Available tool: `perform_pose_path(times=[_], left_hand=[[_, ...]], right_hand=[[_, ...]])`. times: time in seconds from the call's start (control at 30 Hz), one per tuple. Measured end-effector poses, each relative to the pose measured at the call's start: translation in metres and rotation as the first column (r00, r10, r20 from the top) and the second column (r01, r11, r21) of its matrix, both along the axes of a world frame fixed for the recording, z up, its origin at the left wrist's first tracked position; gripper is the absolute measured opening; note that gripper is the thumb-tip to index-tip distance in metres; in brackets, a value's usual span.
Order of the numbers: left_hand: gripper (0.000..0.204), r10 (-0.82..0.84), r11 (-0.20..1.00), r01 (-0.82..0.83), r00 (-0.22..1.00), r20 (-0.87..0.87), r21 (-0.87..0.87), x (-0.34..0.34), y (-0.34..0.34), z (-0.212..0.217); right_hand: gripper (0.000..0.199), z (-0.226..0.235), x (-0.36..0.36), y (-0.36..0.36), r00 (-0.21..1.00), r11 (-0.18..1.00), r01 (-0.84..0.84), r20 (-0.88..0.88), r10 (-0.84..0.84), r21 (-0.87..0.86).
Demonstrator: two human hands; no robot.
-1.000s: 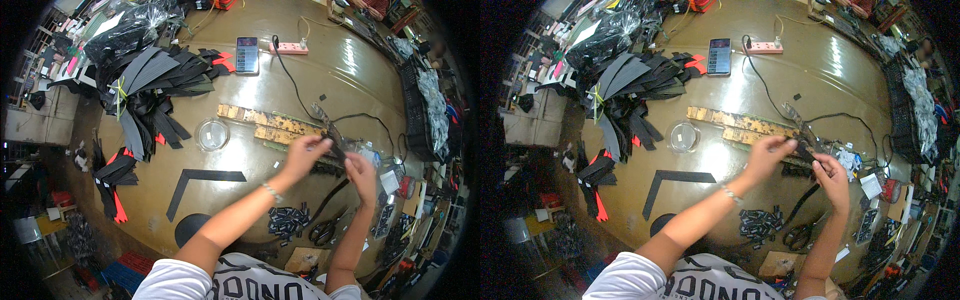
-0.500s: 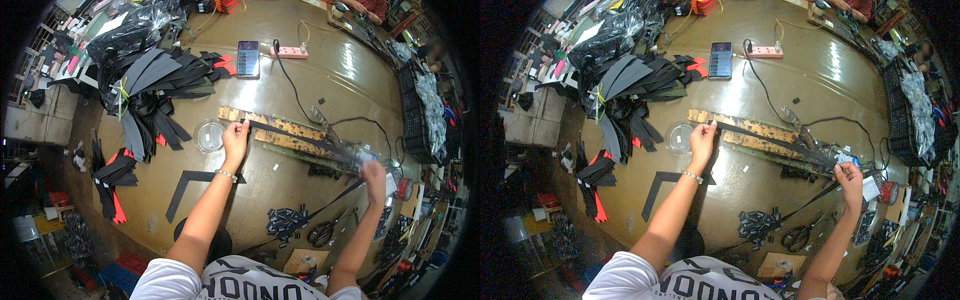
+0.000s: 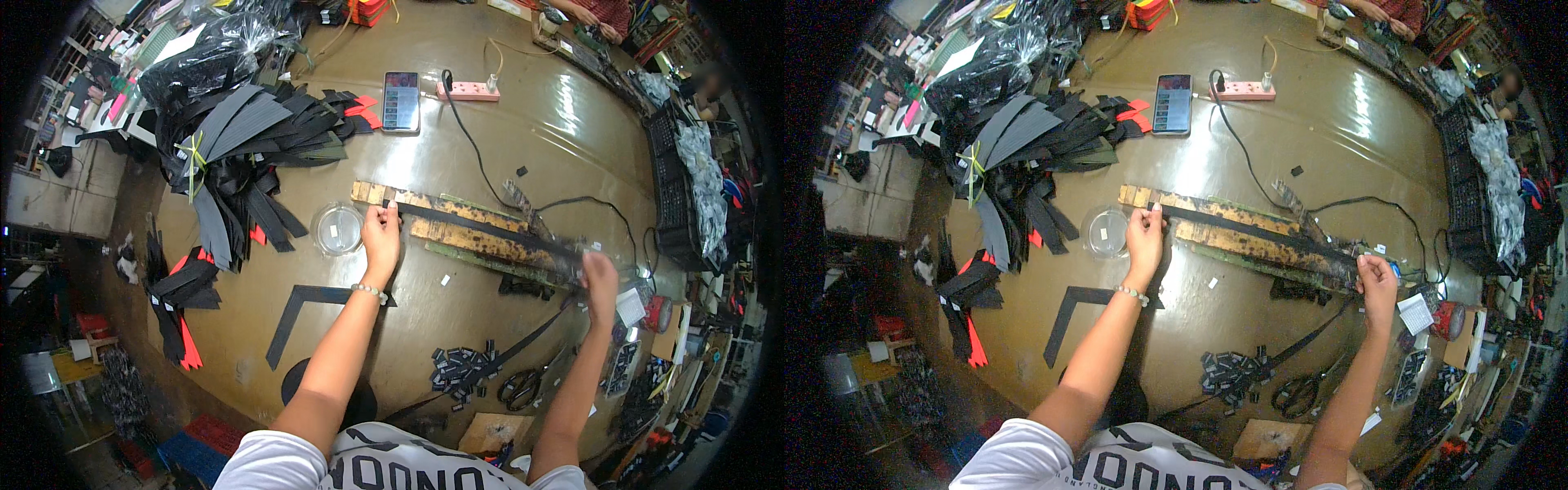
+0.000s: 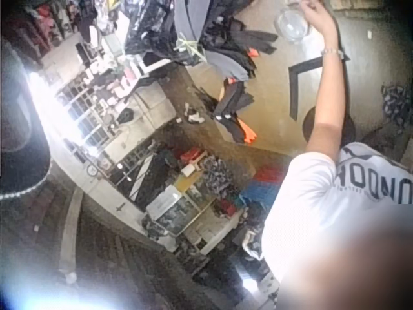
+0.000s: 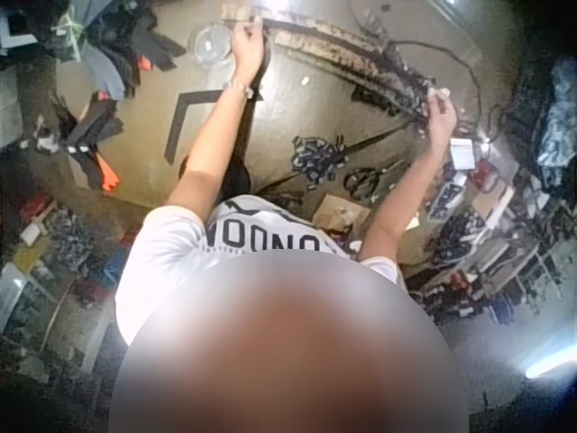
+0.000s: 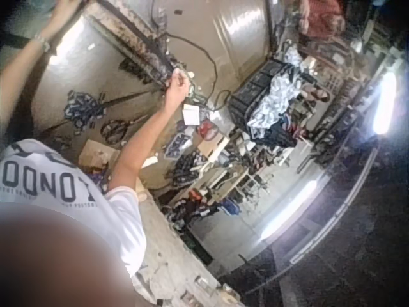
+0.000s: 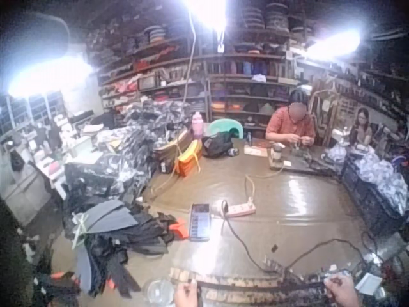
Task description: The person assembles black rubber shoe parts by applying hot glue to strips and attaching small rectangular pieces. They use a hammer to press the pieces into place, then gather and bundle the finished parts with a rubber band.
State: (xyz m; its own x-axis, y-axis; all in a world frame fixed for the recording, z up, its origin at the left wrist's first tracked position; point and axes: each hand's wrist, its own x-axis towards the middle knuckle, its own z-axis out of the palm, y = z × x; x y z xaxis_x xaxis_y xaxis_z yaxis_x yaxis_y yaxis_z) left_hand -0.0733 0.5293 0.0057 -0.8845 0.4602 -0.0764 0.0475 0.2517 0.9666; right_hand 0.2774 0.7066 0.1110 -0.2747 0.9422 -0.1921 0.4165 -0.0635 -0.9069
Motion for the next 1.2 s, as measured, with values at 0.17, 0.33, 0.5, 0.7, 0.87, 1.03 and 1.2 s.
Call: perform_pose_path(times=[0.17,0.33,0.5,0.7,0.87,1.03,1.2], left_hand=[[0.032,-0.018,0.999,0.02,0.998,0.058,-0.025,-0.001,-0.002,-0.002],[0.033,-0.034,0.997,0.037,0.998,0.051,-0.069,0.0,-0.002,0.002],[0.029,-0.021,1.0,0.021,0.998,0.051,0.003,0.002,-0.001,0.005],[0.027,-0.028,1.0,0.028,0.998,0.048,0.005,0.003,-0.002,0.004],[0.027,-0.031,1.0,0.031,0.998,0.055,0.005,0.003,-0.001,0.003],[0.031,-0.054,0.999,0.054,0.991,0.122,-0.001,0.002,-0.003,0.004],[0.031,-0.048,0.999,0.046,0.988,0.144,0.017,0.003,-0.003,0.001]], right_hand=[[0.014,0.026,0.006,-0.005,0.998,0.998,-0.003,0.066,-0.002,0.068],[0.013,0.034,0.019,0.008,0.996,0.996,-0.089,-0.022,0.088,-0.026],[0.015,-0.006,0.033,0.026,0.987,0.989,-0.098,-0.134,0.083,-0.108],[0.02,-0.043,0.052,0.033,0.948,0.979,-0.114,-0.314,0.056,-0.169],[0.021,-0.061,0.055,0.032,0.951,0.979,-0.09,-0.307,0.03,-0.183],[0.022,-0.077,0.054,0.028,0.934,0.976,-0.045,-0.357,-0.034,-0.211],[0.022,-0.085,0.053,0.028,0.927,0.979,-0.033,-0.372,-0.044,-0.199]])
